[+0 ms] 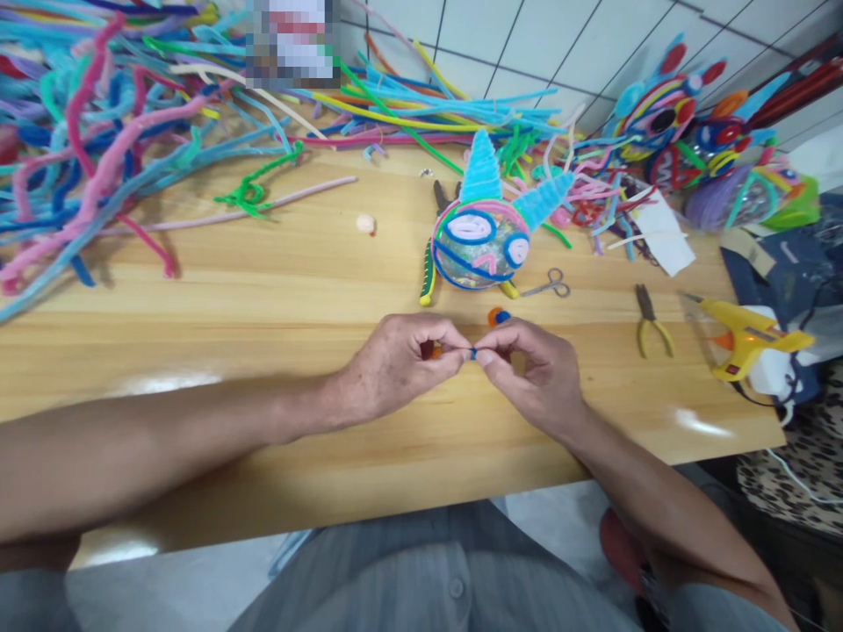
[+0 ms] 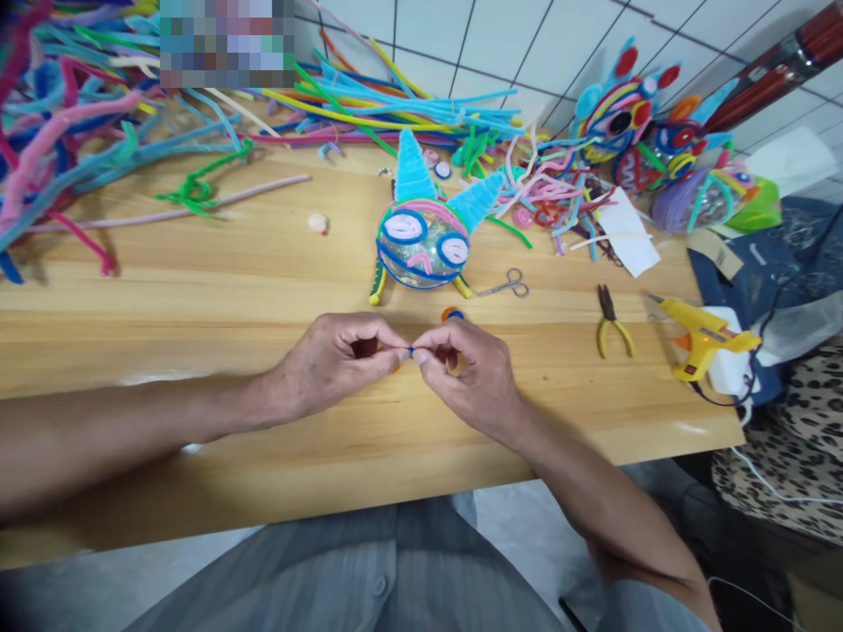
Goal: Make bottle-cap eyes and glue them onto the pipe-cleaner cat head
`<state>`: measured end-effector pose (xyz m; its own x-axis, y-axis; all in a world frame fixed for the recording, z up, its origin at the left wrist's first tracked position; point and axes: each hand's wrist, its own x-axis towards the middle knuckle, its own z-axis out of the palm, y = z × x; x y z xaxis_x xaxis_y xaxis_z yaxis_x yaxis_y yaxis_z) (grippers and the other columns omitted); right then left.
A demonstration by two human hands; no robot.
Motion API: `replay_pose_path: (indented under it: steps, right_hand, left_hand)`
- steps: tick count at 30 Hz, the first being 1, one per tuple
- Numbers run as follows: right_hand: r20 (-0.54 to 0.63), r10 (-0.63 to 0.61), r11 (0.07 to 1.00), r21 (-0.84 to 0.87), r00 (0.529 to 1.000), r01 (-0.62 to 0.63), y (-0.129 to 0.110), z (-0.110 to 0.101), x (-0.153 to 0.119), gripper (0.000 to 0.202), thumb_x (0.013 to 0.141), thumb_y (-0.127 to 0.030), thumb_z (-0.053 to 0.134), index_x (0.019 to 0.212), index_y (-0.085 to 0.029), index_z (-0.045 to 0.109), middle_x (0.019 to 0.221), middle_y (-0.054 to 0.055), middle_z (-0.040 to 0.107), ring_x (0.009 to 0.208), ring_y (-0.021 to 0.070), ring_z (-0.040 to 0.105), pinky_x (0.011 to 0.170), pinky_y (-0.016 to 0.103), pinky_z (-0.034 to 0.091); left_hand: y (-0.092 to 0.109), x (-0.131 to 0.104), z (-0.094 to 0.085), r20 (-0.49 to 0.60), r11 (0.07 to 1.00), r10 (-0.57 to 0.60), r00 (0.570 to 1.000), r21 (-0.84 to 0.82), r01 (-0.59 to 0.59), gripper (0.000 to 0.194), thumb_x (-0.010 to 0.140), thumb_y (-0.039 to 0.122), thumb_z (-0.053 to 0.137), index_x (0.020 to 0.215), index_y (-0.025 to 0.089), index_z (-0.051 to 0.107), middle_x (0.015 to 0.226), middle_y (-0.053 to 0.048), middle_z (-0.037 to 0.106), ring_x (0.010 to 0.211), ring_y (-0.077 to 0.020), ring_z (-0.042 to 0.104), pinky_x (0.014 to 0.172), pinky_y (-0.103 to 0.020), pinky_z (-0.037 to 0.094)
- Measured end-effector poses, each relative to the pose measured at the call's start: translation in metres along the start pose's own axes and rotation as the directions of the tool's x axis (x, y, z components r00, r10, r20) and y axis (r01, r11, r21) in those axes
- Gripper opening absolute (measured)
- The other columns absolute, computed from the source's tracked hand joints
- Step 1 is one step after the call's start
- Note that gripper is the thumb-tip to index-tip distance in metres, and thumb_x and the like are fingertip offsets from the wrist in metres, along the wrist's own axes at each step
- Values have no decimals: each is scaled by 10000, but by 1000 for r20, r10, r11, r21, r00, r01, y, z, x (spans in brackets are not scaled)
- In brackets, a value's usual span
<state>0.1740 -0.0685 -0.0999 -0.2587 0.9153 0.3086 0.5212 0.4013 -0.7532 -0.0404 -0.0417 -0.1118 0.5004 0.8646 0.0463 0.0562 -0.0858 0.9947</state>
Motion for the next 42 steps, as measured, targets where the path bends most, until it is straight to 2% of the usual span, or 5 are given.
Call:
replay_pose_path:
  steps: [18,23,31,36,42]
  right_hand:
    - [-5,-67,998,9,998,68,0,0,1,148,889,-90,711,878,-236,685,729,-39,672,629,104,610,594,244,486]
    - [-42,55,990,135,998,-49,3,-3,-1,133,941,-183,711,1053,-254,711,870,-14,712,715,125,646,649,267,533]
    - [-16,56,994,94,998,-54,3,2,-1,65,939,-172,692,937,-237,687,770,-33,659,662,112,610,618,256,502]
    - [-21,30,998,61,999,-29,3,2,0,109,928,-141,676,868,-231,672,736,-29,648,643,114,600,608,260,493]
    - [12,-39,999,3,999,39,3,1,1,154,887,-82,646,849,-230,654,731,-27,654,658,121,607,623,268,486]
  left_hand:
    - [-1,1,0,4,1000,22,1000,-19,-22,134,915,183,678,833,142,776,629,49,585,584,-68,469,561,-195,374]
    - [0,2,-1,-8,993,-60,998,-99,59,153,904,253,704,839,133,774,612,39,588,558,-72,448,527,-199,357]
    - [4,3,-2,0,972,-152,988,-181,149,217,897,336,725,867,129,781,660,3,621,585,-92,479,532,-216,380]
    - [3,3,-1,32,984,-101,994,-143,105,182,914,297,710,844,139,765,615,41,546,553,-75,404,511,-211,317]
    - [1,1,0,42,996,-31,999,-77,34,130,919,211,676,835,149,754,617,56,539,584,-76,432,560,-205,365]
